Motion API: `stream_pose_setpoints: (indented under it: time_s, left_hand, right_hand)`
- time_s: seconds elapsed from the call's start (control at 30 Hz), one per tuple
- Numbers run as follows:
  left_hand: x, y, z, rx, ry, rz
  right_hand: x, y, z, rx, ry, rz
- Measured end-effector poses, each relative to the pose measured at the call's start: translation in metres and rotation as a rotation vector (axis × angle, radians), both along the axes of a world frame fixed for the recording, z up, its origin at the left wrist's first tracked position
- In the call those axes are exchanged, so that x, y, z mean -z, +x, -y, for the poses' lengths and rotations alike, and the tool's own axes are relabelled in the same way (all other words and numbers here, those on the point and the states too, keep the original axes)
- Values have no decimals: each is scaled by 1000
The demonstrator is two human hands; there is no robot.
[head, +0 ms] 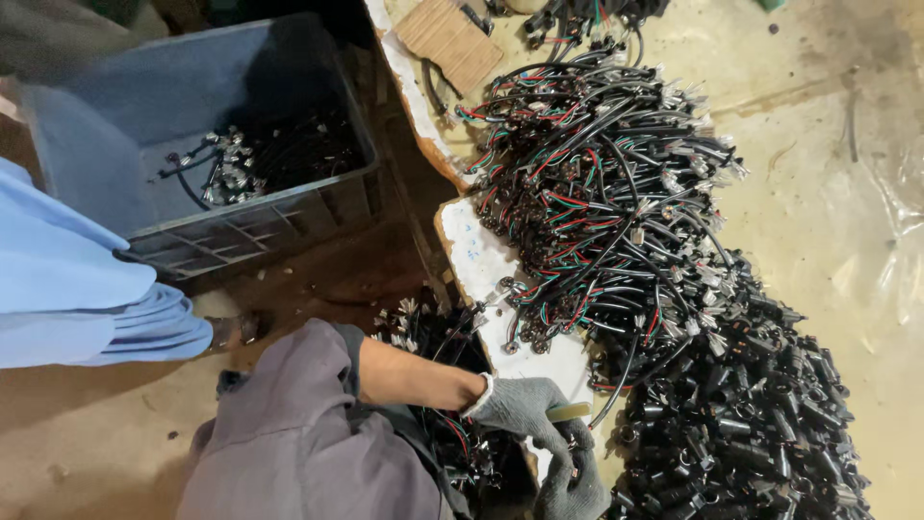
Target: The person wearing work gloves uses pliers to cut and strip insulation from the ends of black electrical wires at a workbench, processing one wire at a time and placing the prepared wires aside while handling piles of wire harnesses and connectors.
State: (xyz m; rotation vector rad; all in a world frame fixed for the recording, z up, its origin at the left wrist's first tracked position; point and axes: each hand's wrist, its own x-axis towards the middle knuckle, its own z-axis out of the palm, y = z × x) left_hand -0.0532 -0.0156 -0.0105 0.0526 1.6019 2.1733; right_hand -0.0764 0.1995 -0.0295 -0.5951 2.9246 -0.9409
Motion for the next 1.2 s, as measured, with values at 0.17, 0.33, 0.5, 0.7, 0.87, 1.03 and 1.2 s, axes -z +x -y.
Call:
stream_pose_setpoints:
  time_s: [0.17, 0.33, 0.5, 0.7, 0.87, 1.03, 1.2]
  left_hand:
    - [-6, -1, -1, -11, 22, -60]
    - [-11, 3, -1, -83, 18, -41]
    - [-10, -1, -4, -90, -409, -237]
    - [-3, -17, -4, -4, -102, -236]
    - [-33, -49, 9, -55, -248, -665]
    - [-59, -29, -12, -566, 515, -150]
    - [-40, 23, -57, -222, 248, -401]
  right_hand:
    - [2, -1, -4, -43, 11, -154]
    - [-1, -1, -10, 6, 135, -52]
    - [-11, 4, -6, -93, -92, -50]
    - [10, -2, 7, -92, -404, 186]
    - [10, -2, 4, 91, -442, 448]
    - [-19, 7, -4, -139, -184, -2]
    - [-17, 20, -8, -441, -289, 9]
